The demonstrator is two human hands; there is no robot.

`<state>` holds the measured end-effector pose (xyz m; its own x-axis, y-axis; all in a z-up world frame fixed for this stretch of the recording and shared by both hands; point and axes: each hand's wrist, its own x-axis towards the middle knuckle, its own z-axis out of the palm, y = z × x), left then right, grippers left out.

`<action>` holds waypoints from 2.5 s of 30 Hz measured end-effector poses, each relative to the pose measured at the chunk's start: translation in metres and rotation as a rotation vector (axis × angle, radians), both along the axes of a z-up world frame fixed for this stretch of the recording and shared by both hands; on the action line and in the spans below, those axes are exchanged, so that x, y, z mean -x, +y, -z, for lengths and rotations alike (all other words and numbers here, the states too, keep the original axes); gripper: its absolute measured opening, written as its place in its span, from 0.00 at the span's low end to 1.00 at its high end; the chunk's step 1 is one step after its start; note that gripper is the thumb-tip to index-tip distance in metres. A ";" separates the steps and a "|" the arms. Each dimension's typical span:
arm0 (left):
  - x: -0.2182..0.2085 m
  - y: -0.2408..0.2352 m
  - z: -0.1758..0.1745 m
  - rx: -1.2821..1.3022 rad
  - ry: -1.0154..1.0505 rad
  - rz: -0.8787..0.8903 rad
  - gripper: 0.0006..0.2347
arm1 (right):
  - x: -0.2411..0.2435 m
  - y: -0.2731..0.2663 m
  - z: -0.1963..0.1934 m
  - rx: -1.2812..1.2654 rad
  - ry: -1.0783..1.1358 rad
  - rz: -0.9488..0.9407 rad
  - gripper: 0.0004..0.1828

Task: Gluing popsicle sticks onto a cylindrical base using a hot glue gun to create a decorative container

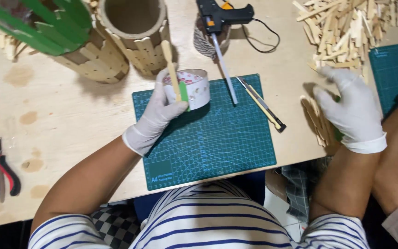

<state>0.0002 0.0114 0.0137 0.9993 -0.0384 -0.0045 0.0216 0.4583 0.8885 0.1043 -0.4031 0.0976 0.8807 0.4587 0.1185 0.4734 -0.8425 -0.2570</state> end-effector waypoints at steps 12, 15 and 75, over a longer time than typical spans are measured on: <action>-0.001 0.001 -0.001 -0.110 -0.004 -0.007 0.42 | 0.049 -0.056 0.044 -0.539 0.315 0.139 0.09; -0.001 0.001 -0.007 -0.085 0.018 0.000 0.42 | 0.040 -0.051 0.061 -0.117 -0.269 -0.058 0.06; 0.002 0.000 -0.012 0.006 0.017 0.044 0.40 | -0.002 -0.066 0.056 -1.113 1.010 -0.223 0.19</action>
<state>-0.0022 0.0115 0.0258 0.9964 -0.0821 -0.0215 0.0571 0.4621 0.8850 0.1066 -0.4693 0.0415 0.7291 0.6758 -0.1077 -0.1969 0.0564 -0.9788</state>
